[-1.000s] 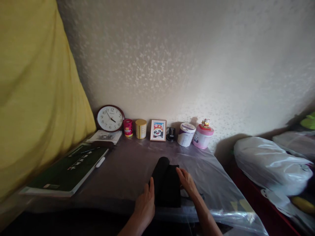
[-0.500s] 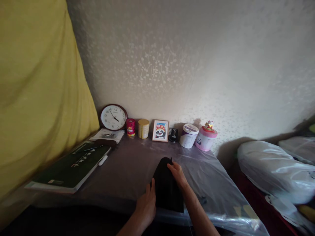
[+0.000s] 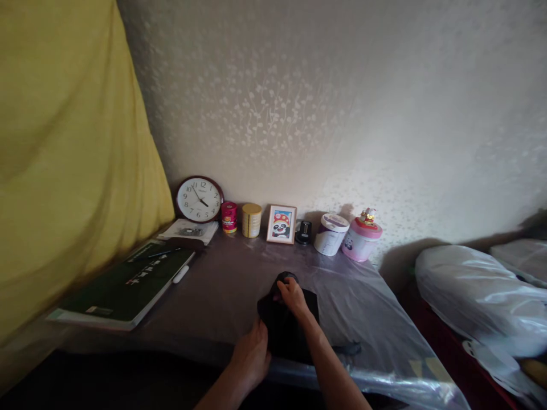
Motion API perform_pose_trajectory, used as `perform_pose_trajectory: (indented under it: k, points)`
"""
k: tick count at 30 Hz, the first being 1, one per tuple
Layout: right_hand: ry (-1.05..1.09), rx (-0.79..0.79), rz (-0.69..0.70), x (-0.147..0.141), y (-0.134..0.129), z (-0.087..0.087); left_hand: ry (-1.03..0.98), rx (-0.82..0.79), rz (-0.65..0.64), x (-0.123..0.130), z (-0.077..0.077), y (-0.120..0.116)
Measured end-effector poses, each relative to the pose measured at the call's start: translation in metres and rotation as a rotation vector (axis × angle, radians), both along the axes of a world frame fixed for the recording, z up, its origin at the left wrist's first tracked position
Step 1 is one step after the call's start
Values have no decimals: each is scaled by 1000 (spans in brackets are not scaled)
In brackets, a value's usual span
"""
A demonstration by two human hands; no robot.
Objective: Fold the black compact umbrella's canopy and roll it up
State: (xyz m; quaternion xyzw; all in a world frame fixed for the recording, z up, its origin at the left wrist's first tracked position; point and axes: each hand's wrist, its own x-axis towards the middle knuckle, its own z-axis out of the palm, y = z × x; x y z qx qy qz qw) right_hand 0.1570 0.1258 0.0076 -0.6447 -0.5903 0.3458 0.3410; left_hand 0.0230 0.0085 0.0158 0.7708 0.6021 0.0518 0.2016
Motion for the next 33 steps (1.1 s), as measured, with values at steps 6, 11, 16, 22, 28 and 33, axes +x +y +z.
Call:
perform_pose_trajectory:
  k: [6, 11, 16, 22, 28, 33]
  points:
    - [0, 11, 139, -5, -8, 8, 36, 134, 89, -10, 14, -19]
    - [-204, 178, 214, -8, -19, 14, 2, 344, -4, 9, 12, -12]
    - [-258, 333, 352, -2, -39, 15, -65, 357, 18, 20, -27, 4]
    - [-316, 565, 474, 14, -41, 4, -92, 297, 12, 20, -34, 5]
    - [-425, 542, 463, 25, 1, -5, -51, 88, 3, 15, -21, 1]
    - [-459, 478, 466, 35, 37, -14, -89, -38, 20, 10, -15, 0]
